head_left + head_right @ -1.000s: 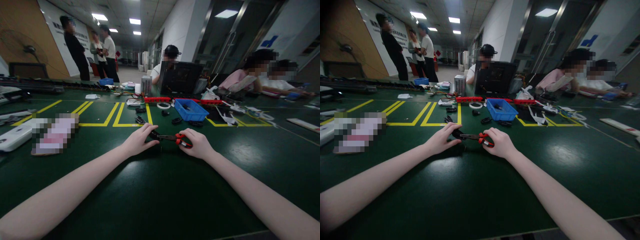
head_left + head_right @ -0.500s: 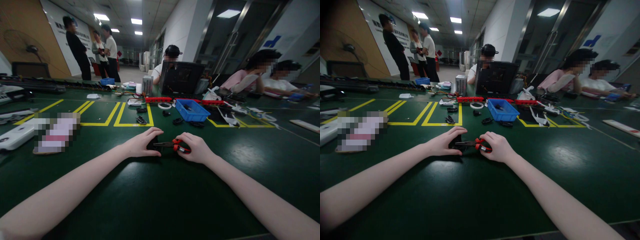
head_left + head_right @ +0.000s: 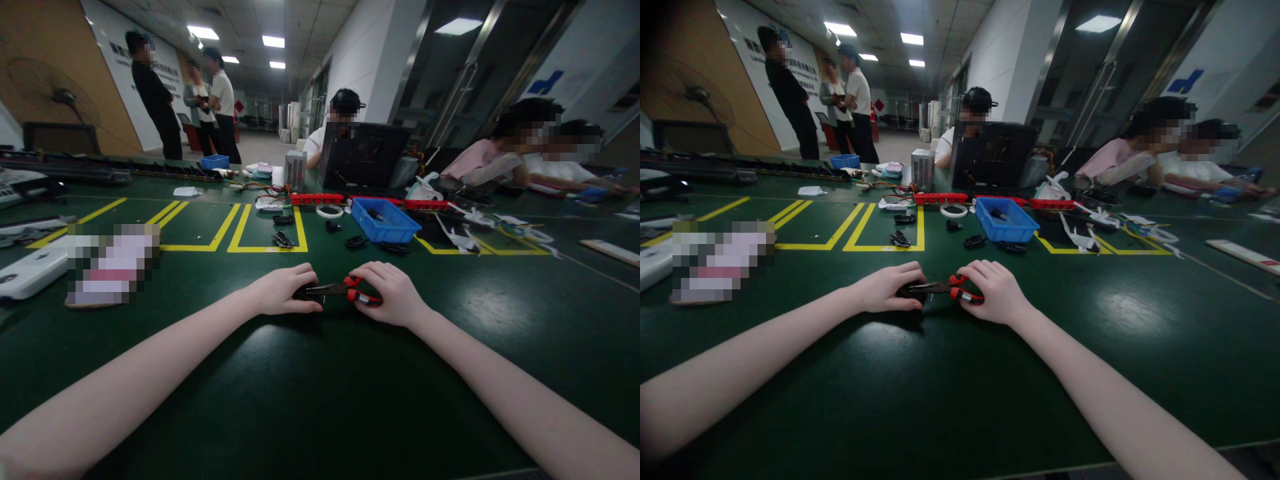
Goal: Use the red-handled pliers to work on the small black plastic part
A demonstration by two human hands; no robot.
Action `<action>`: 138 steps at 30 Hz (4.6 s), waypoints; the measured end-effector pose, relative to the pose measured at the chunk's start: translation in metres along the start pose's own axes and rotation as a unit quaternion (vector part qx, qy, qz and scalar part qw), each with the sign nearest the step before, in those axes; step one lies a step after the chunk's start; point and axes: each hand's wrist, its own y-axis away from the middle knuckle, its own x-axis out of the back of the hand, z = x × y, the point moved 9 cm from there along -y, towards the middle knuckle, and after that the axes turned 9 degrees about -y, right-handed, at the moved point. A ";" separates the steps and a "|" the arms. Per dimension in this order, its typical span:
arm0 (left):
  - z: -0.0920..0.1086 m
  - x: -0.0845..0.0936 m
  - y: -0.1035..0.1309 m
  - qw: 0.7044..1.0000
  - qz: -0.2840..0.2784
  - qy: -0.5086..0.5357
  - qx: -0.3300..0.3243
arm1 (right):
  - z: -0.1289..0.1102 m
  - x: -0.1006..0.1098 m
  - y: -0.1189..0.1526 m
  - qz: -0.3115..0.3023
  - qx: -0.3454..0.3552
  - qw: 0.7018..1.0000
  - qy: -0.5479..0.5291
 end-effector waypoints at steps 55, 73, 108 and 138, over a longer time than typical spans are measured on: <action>-0.001 0.002 0.001 1.000 0.004 0.009 0.005 | 0.000 0.003 0.006 0.019 0.035 0.997 0.070; 0.004 0.005 0.003 1.000 0.020 -0.014 0.012 | 0.006 0.002 0.004 0.020 0.020 0.999 0.036; -0.003 0.002 0.001 0.999 0.018 -0.015 0.029 | 0.010 0.000 0.003 0.013 -0.010 1.000 -0.024; -0.005 0.001 0.000 0.999 0.010 -0.020 0.024 | 0.003 0.001 0.006 0.017 0.017 0.999 0.049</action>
